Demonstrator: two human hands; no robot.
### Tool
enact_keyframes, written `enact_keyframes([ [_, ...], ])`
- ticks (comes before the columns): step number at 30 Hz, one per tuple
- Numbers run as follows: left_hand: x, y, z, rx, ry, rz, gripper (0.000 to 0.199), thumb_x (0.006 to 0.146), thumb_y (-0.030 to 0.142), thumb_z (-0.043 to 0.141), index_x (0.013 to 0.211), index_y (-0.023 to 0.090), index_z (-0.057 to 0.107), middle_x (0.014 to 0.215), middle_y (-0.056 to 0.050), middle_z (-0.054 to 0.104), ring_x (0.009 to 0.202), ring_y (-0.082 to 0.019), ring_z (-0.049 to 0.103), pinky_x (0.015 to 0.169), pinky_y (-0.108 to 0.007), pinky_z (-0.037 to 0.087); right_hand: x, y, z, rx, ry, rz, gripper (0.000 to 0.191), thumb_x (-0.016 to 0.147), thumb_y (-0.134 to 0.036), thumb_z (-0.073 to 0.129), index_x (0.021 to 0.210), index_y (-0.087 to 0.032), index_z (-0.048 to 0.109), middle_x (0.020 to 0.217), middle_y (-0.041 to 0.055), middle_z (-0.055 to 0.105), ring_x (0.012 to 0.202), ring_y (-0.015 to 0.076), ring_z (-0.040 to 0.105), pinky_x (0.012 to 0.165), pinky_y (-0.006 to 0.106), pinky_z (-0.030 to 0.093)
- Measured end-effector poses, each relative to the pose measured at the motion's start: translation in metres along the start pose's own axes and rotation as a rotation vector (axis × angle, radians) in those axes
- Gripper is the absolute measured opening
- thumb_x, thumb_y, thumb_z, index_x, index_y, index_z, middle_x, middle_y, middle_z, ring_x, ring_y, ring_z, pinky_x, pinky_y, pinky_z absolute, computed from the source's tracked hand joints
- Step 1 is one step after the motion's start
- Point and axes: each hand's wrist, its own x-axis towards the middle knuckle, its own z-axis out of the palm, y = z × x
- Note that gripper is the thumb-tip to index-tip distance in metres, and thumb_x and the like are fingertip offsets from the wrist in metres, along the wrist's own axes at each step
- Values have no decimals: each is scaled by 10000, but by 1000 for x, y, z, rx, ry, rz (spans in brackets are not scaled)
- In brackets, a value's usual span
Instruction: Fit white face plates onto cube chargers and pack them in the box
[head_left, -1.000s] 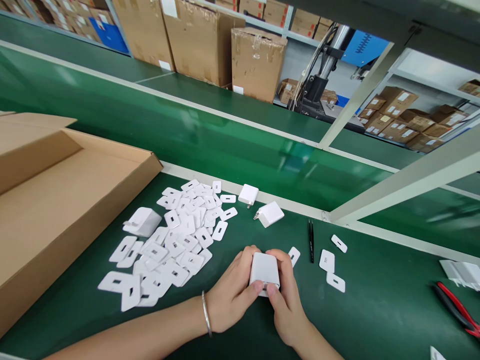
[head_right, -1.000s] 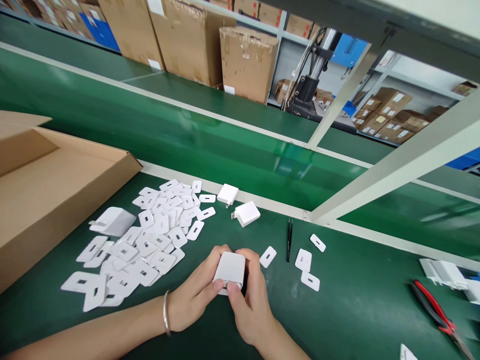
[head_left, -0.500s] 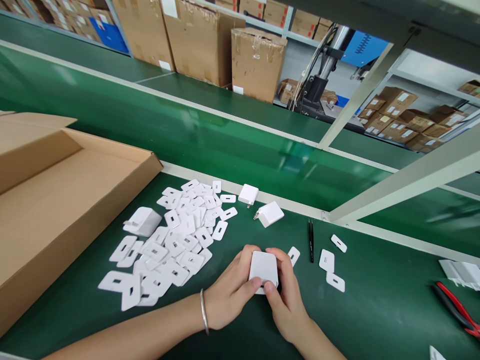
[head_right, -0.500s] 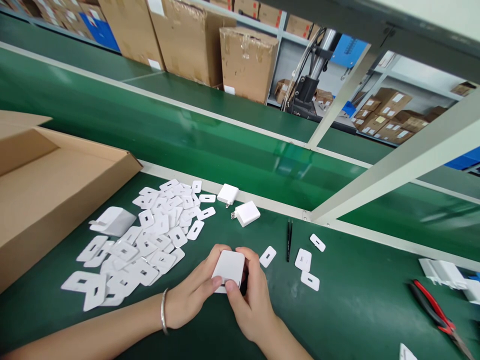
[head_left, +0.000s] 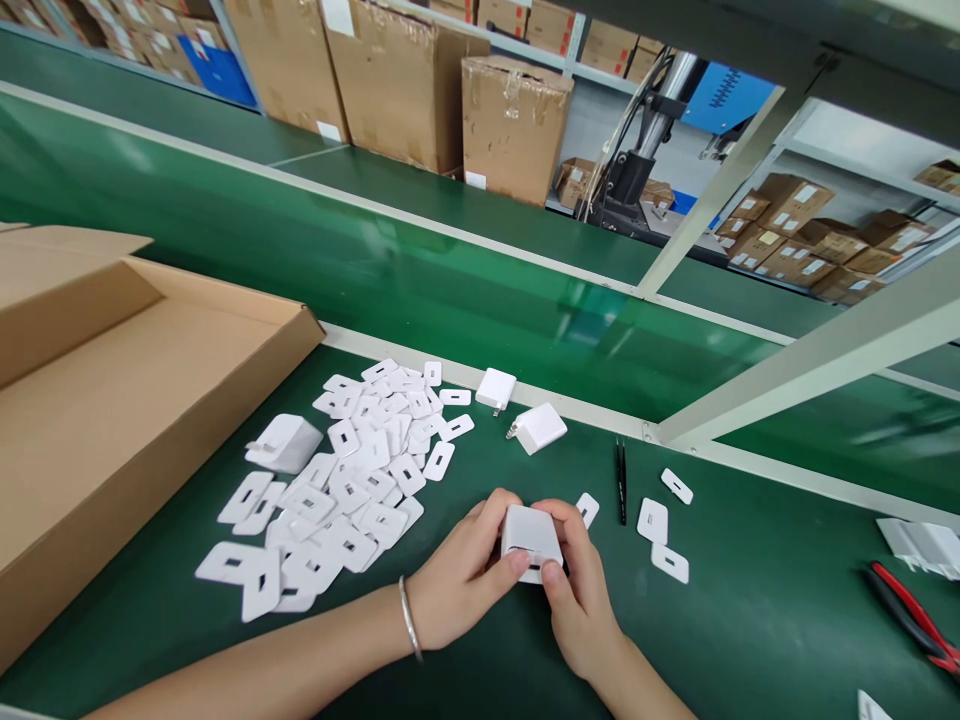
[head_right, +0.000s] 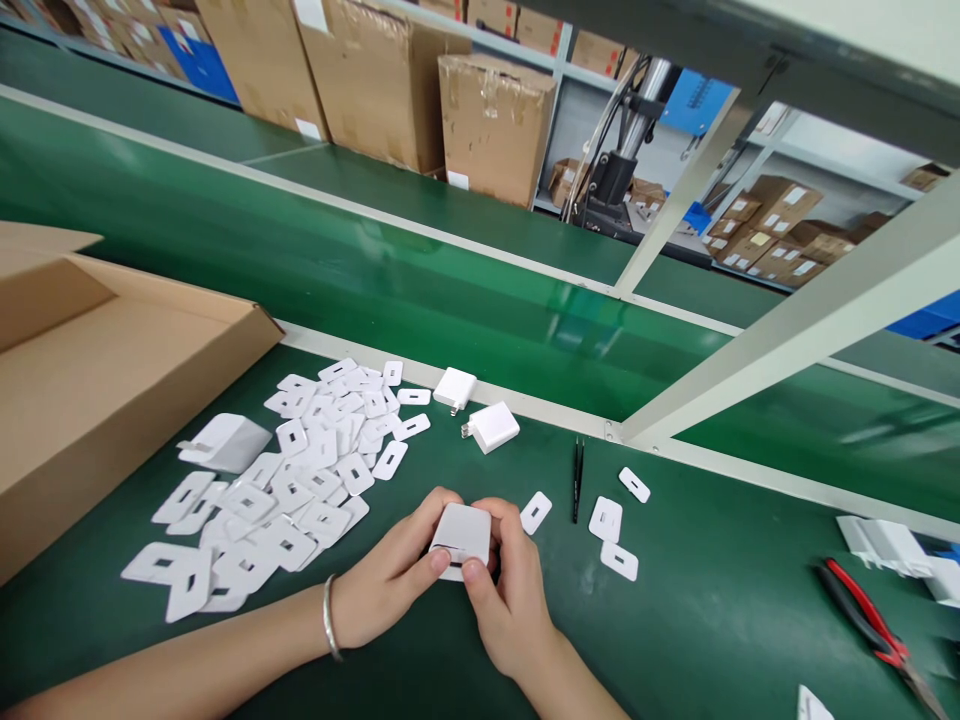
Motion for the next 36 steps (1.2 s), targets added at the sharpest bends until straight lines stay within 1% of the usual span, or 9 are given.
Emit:
enact_keyframes([
  [5,1,2,-1,36,10,11,527,963,760,382,933,235,415,840,1,482,763,-195,459,670,-323,353,-1,-1,1,-13,1,11,424,1042,-612,423,1221,-245,539,888,26,628,733,188,584,618,309,467],
  [9,1,2,-1,54,20,30,531,960,764,370,891,239,393,831,3,470,753,-196,461,665,-323,338,-1,-1,1,-22,-7,12,398,1048,-587,425,1213,-244,545,922,32,638,733,178,576,612,303,445],
  [15,1,2,-2,44,30,1,435,995,662,378,882,242,393,825,13,465,736,-188,450,665,-321,335,-1,1,0,-31,-14,31,345,1034,-552,486,1203,-255,539,889,12,622,727,167,549,602,286,417],
  [19,3,1,-2,33,32,-33,341,978,570,436,890,242,405,795,27,470,703,-176,442,641,-312,320,-1,2,0,-15,-22,56,328,1028,-530,509,1220,-266,540,826,-11,597,739,169,548,618,280,421],
  [23,3,-1,-2,-24,21,-60,290,965,518,485,922,240,415,760,52,457,650,-152,409,605,-297,295,1,-1,-2,11,-40,87,297,1022,-508,528,1210,-279,540,845,-16,607,729,160,552,615,273,415],
  [27,3,-3,-1,-73,9,-40,345,974,571,500,929,240,417,756,61,443,646,-141,387,603,-292,288,2,-4,-2,13,-39,92,276,1018,-498,539,1187,-280,553,862,-13,615,729,157,557,614,271,414],
  [31,3,-1,-2,-91,-9,-49,442,986,670,442,906,237,418,759,56,416,654,-142,365,613,-298,288,2,-2,-1,3,-8,79,288,1016,-520,536,1147,-267,572,878,-1,639,732,157,555,614,272,416],
  [34,1,0,-3,-92,-33,26,500,989,720,375,957,227,452,856,18,461,739,-167,418,678,-317,348,2,1,-1,28,13,66,315,1016,-550,522,1141,-265,574,835,-8,626,723,158,550,609,270,414],
  [36,0,1,-3,-86,-40,58,507,996,718,353,994,223,465,916,-6,490,797,-186,452,721,-333,373,2,1,-2,38,9,64,330,1014,-557,528,1165,-266,568,808,-14,614,728,163,556,611,270,419],
])
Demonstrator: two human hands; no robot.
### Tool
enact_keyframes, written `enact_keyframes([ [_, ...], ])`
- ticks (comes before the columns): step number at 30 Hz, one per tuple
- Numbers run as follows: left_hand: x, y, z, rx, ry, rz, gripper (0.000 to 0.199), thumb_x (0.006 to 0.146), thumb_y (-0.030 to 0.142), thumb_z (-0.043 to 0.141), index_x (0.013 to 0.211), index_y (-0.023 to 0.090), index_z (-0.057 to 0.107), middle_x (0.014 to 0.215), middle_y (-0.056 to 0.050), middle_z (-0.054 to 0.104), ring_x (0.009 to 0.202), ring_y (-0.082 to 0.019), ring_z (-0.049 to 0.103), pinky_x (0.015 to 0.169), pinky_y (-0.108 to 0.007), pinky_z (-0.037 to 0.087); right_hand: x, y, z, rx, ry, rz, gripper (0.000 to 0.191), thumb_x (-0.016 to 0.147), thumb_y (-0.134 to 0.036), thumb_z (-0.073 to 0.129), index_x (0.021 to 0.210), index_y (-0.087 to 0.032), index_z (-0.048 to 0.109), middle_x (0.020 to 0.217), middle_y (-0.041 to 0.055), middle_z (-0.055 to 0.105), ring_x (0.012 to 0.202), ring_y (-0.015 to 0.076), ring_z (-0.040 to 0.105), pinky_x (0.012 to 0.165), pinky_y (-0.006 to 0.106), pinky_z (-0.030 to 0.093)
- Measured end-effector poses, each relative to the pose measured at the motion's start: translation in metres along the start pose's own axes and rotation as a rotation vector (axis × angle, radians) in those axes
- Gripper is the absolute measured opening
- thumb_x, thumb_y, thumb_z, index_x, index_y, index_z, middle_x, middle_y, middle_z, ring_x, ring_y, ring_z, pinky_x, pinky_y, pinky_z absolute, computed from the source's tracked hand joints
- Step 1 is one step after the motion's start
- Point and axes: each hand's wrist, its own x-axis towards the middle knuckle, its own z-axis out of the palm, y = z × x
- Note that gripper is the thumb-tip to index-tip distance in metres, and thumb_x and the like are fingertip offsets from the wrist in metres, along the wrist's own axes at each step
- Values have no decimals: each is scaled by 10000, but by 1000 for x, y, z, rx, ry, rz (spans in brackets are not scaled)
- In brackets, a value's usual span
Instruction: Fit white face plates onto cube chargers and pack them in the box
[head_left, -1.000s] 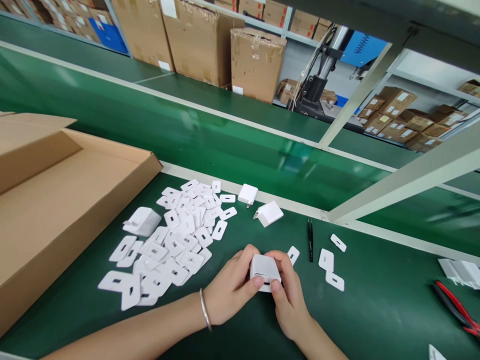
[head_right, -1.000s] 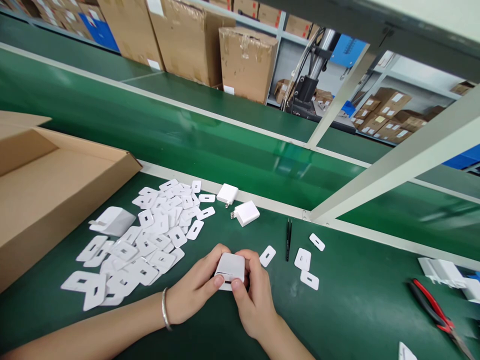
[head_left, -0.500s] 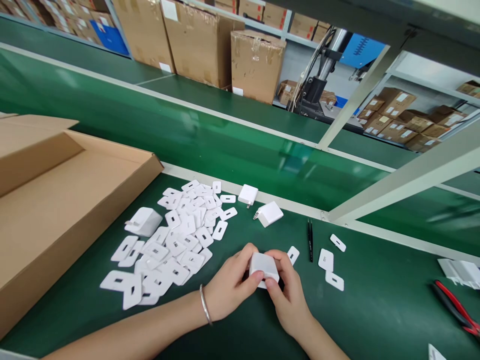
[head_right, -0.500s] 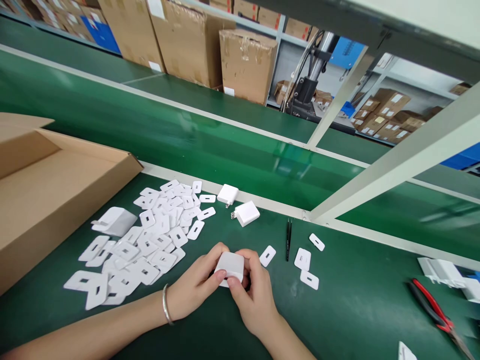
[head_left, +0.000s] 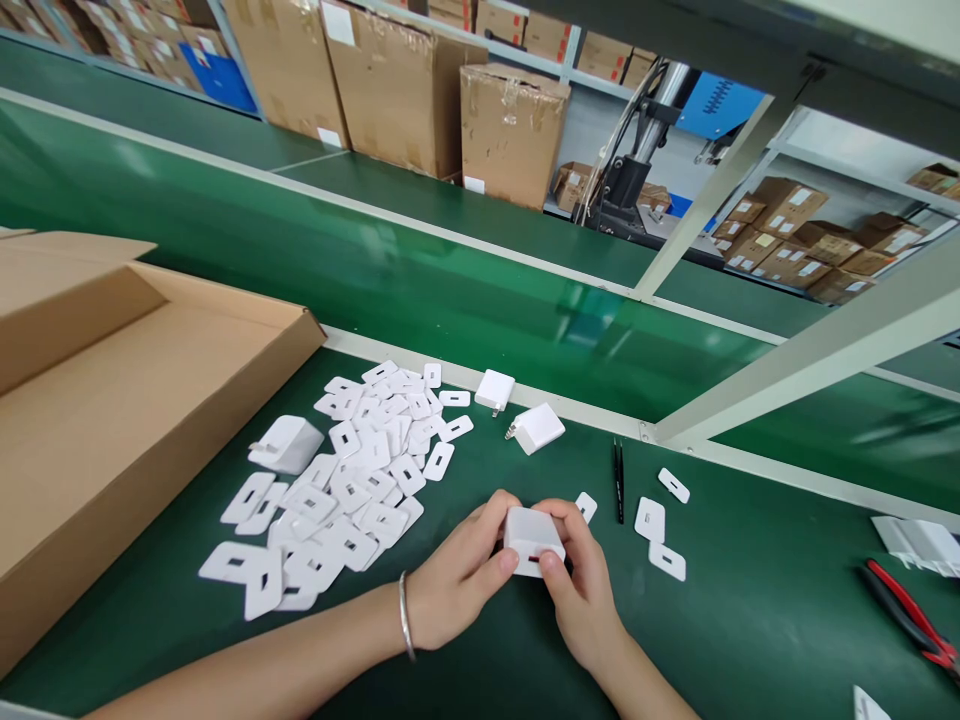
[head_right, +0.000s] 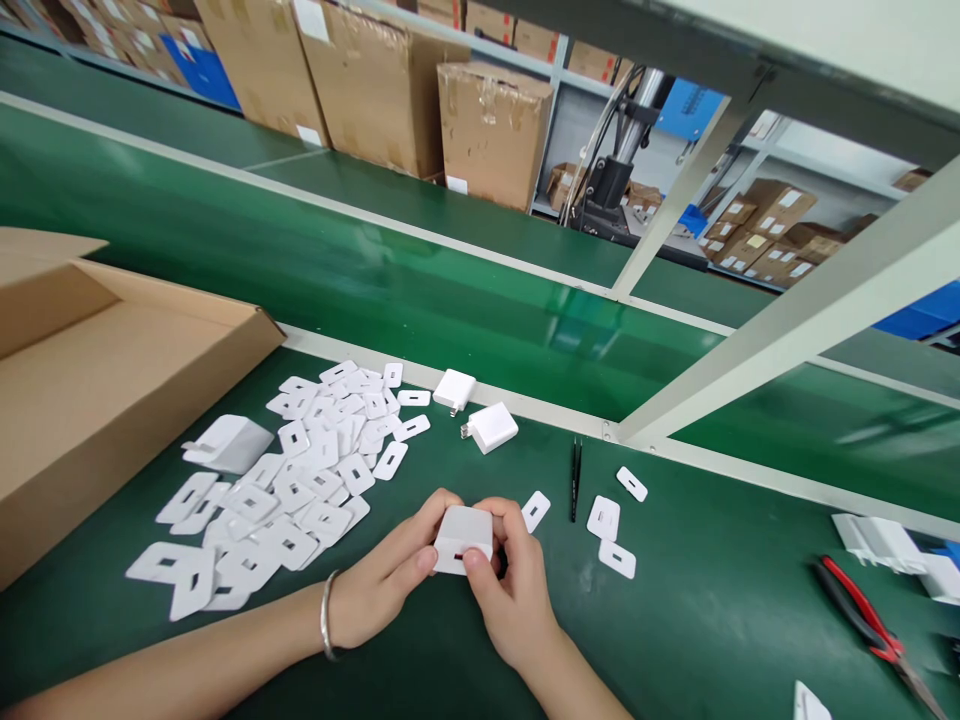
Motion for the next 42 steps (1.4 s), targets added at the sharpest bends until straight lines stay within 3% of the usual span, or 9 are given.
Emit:
enact_keyframes([
  [8,2,-6,2,77,57,-37,416,998,648,415,928,238,410,782,42,433,662,-152,381,613,-306,291,-2,1,-3,54,-47,-10,323,1062,-538,434,1223,-281,542,922,5,650,745,164,549,673,288,453],
  [14,3,-6,3,26,57,-55,423,986,655,442,901,245,379,733,69,379,611,-131,331,573,-297,249,-2,2,-2,24,-31,-14,294,1066,-520,446,1205,-285,556,880,-7,630,738,161,555,657,280,433],
  [21,-1,-1,2,21,-12,-52,436,972,662,489,1006,229,442,887,12,479,738,-160,444,657,-306,357,-1,0,-4,63,-13,-6,347,1067,-563,416,1169,-271,571,899,1,659,727,154,556,654,278,431],
  [24,-1,-2,2,57,-9,-50,407,968,621,517,1026,226,439,858,15,483,706,-156,450,629,-299,340,-1,-1,-5,55,-21,-10,395,1070,-589,372,1188,-265,565,968,22,677,784,166,590,692,287,457],
  [34,-1,-2,2,52,-1,-28,386,930,581,580,1014,240,422,757,48,471,602,-135,412,545,-274,285,1,-4,-9,-24,-83,-51,374,1010,-560,542,1235,-262,534,858,4,645,674,160,548,588,282,423],
  [38,1,0,-2,260,25,5,398,938,629,507,956,239,431,814,-5,519,720,-203,472,634,-329,365,1,-4,-10,-161,-125,-70,337,1038,-522,492,1243,-256,507,847,-2,621,648,157,522,589,297,402],
  [42,8,2,-10,462,53,90,378,994,586,404,1010,219,492,983,-70,555,892,-267,498,825,-445,413,5,-4,-10,-360,-81,-123,334,1058,-464,472,1317,-254,494,1085,64,642,853,203,591,735,351,471],
])
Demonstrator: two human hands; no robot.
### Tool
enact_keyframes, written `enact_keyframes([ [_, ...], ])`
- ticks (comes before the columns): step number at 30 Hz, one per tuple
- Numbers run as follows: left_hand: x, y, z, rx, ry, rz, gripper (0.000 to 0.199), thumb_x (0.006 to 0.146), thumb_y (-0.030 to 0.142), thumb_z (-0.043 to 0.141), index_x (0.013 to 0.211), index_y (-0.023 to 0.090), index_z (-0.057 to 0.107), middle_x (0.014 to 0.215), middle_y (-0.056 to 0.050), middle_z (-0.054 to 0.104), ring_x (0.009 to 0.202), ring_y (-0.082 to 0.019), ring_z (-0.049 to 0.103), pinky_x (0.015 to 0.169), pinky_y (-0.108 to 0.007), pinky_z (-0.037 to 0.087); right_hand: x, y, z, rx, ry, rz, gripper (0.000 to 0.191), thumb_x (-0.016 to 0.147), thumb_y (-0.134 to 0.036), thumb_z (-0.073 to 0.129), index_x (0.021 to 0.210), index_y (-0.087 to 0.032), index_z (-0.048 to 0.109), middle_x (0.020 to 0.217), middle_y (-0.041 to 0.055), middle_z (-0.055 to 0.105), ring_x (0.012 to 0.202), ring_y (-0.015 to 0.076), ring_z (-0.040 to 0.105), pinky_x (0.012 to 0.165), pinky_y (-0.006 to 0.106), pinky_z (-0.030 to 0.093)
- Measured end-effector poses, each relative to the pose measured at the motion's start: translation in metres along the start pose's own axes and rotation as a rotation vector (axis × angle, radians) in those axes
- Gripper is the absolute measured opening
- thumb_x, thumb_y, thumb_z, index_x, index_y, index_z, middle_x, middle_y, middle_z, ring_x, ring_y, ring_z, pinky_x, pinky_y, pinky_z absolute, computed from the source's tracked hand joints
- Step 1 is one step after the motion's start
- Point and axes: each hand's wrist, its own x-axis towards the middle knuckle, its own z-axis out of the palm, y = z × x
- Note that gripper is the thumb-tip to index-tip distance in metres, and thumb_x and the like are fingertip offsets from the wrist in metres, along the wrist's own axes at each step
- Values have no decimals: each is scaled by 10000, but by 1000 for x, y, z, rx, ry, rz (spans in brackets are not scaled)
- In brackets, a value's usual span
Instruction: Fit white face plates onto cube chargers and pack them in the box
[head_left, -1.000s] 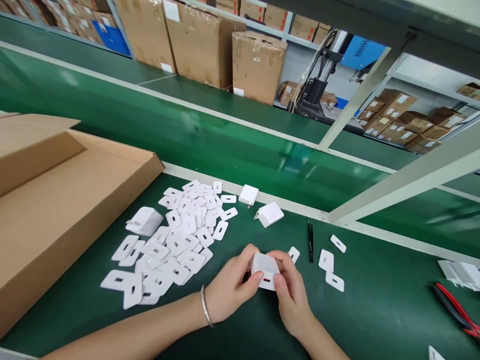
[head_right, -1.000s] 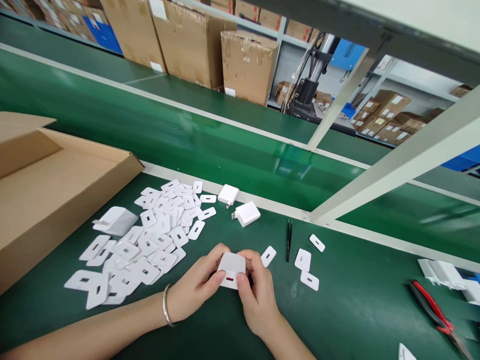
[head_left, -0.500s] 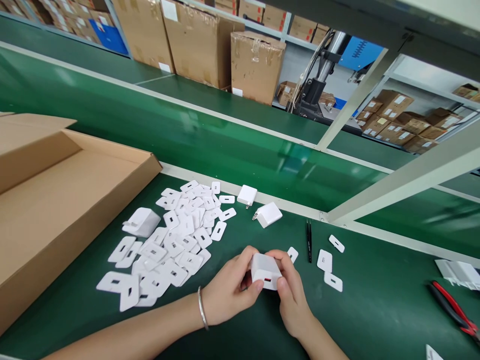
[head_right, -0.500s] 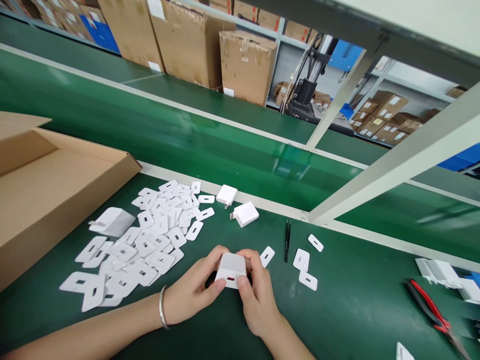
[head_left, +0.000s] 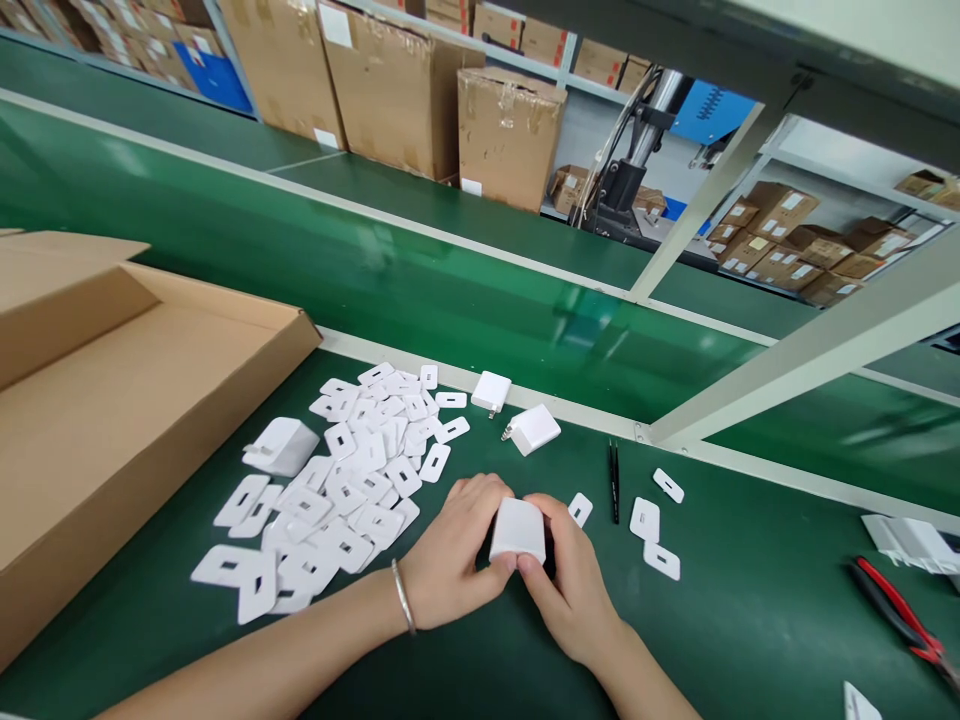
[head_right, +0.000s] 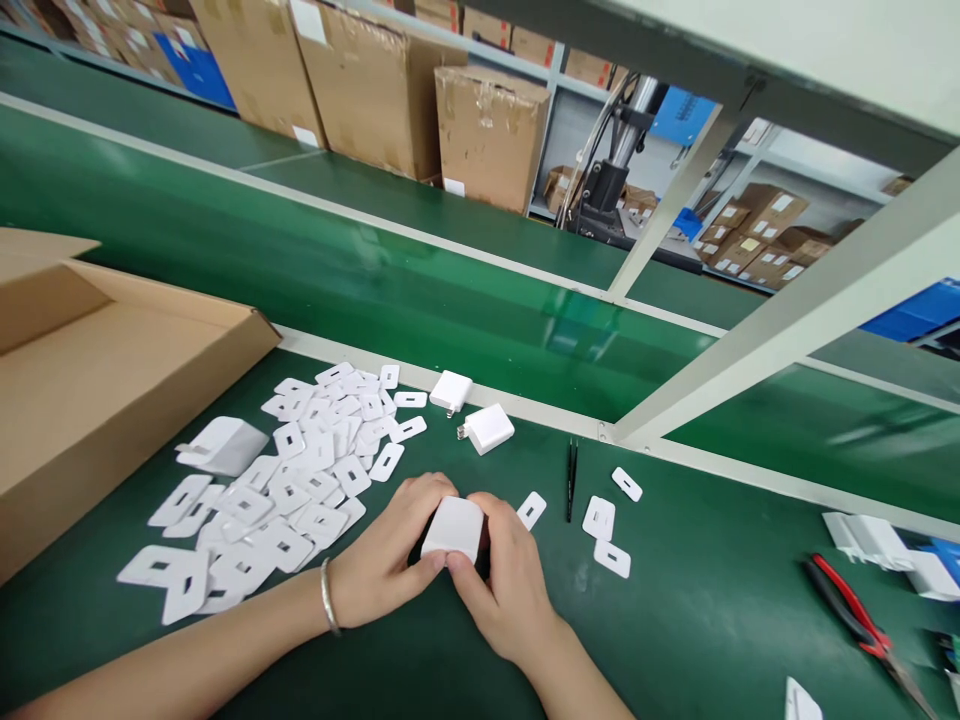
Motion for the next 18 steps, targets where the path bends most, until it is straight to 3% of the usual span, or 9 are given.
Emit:
enact_keyframes([
  [3,5,-3,-4,14,-9,22,401,1019,594,385,1057,218,517,1035,-76,562,954,-277,505,883,-465,405,3,0,-2,-79,30,-47,331,1062,-443,473,1332,-255,514,1186,93,603,1040,252,578,866,409,489],
  [9,7,-7,-7,4,-30,20,443,1017,648,407,1085,232,546,1059,-65,585,992,-278,521,900,-449,413,5,-3,-8,-30,14,-33,295,1052,-410,494,1297,-249,527,1152,86,577,1062,247,554,909,418,498],
  [14,6,-16,-5,69,-12,22,322,1015,522,512,1186,250,536,1195,-83,585,1142,-294,513,984,-465,442,7,2,-5,-95,80,-87,369,992,-307,533,1349,-220,504,1178,97,580,1100,260,550,936,444,507],
  [18,9,-27,1,173,18,-19,323,954,439,631,1214,257,571,1254,-89,547,1214,-308,515,1027,-483,481,8,8,4,-214,157,-48,345,1003,-265,501,1341,-205,544,1206,111,602,1145,271,572,975,459,520],
])
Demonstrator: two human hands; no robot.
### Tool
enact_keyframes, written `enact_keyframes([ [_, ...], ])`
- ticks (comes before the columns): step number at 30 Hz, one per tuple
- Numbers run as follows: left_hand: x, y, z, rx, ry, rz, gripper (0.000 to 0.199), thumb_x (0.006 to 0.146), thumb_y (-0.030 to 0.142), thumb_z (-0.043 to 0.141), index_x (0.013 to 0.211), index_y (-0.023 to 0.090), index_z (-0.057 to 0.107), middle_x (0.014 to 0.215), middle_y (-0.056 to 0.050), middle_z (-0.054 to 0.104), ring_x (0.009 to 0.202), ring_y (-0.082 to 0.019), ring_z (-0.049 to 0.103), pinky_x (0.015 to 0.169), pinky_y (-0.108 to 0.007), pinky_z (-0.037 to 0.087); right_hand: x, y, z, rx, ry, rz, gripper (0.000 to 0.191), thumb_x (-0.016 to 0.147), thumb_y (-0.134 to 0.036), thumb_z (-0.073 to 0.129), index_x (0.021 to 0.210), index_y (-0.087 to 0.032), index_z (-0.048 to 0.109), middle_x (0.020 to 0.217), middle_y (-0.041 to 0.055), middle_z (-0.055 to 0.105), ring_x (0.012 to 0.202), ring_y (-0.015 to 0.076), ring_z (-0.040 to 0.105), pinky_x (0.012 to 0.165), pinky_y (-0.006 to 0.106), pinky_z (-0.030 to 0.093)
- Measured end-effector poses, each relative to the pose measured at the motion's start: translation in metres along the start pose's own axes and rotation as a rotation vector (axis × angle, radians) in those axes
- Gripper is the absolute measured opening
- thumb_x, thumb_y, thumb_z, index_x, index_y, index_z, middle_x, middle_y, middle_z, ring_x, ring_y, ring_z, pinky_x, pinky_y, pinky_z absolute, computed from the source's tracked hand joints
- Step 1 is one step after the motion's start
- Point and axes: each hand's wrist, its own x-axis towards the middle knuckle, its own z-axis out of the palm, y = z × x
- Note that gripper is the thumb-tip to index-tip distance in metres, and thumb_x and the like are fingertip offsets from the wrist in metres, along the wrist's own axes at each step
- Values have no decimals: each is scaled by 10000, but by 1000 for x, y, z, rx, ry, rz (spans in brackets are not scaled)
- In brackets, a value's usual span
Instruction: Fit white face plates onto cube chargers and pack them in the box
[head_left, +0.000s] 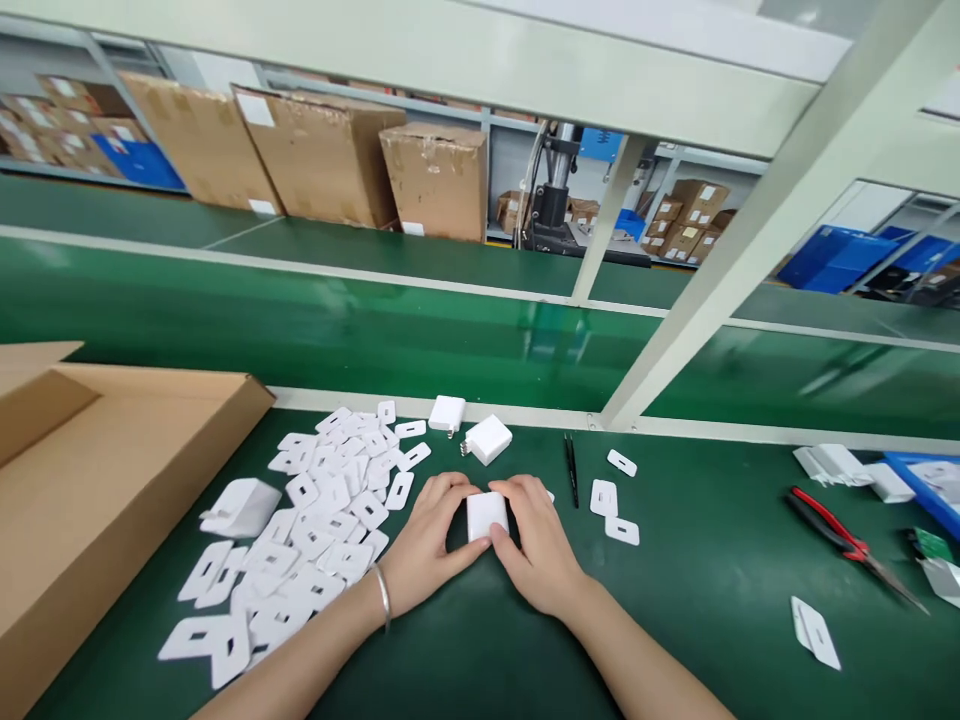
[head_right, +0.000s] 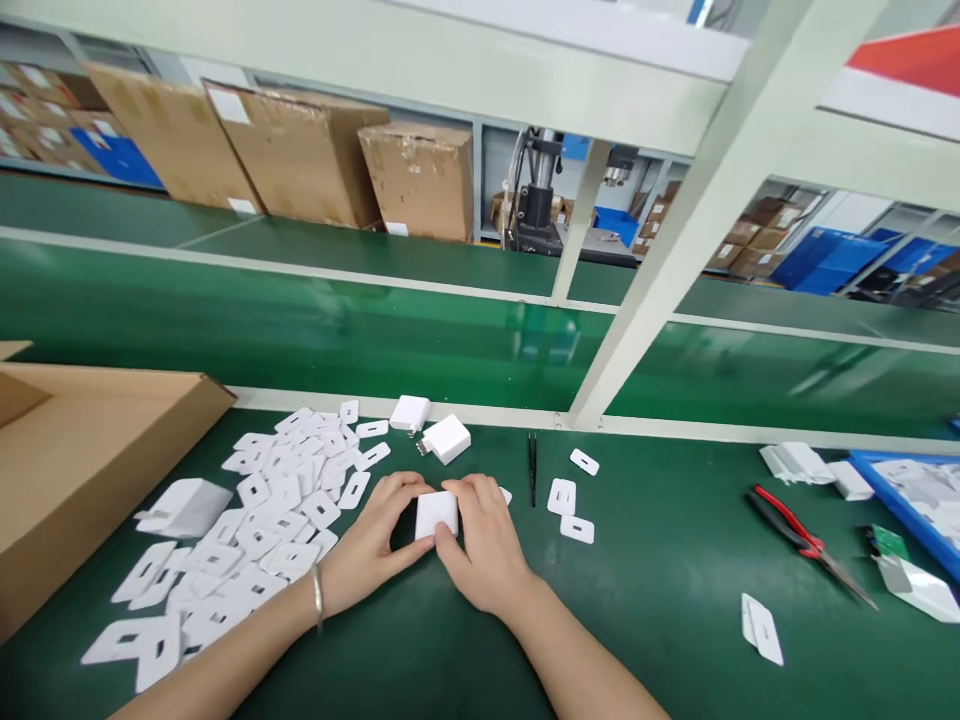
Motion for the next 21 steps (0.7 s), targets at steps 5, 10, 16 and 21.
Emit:
enact_keyframes([
  [5,1,-7,5,-16,50,-9,478,944,435,651,1370,277,503,1370,-108,473,1309,-312,498,1130,-524,450,0,4,4,-178,202,193,325,1063,-374,432,1257,-178,604,1170,113,603,961,239,676,774,373,562],
  [10,0,-6,9,-76,254,-53,287,1060,396,414,1297,265,509,1257,-92,513,1092,-228,574,1002,-444,519,6,17,5,-282,211,229,265,1077,-274,374,1093,-182,622,1040,70,643,798,197,671,684,324,516],
  [16,3,-3,11,160,462,-14,158,1009,242,412,1129,242,515,1081,-63,573,976,-210,622,881,-390,561,12,33,15,-400,213,107,248,973,-56,431,1054,-184,628,1021,80,641,920,228,659,787,346,528],
  [21,51,-1,-14,330,541,-138,241,918,184,450,1148,200,520,1201,-134,530,1128,-264,604,998,-435,523,15,40,11,-671,180,171,219,975,-78,464,1033,-177,651,976,108,638,843,258,637,659,358,457],
])
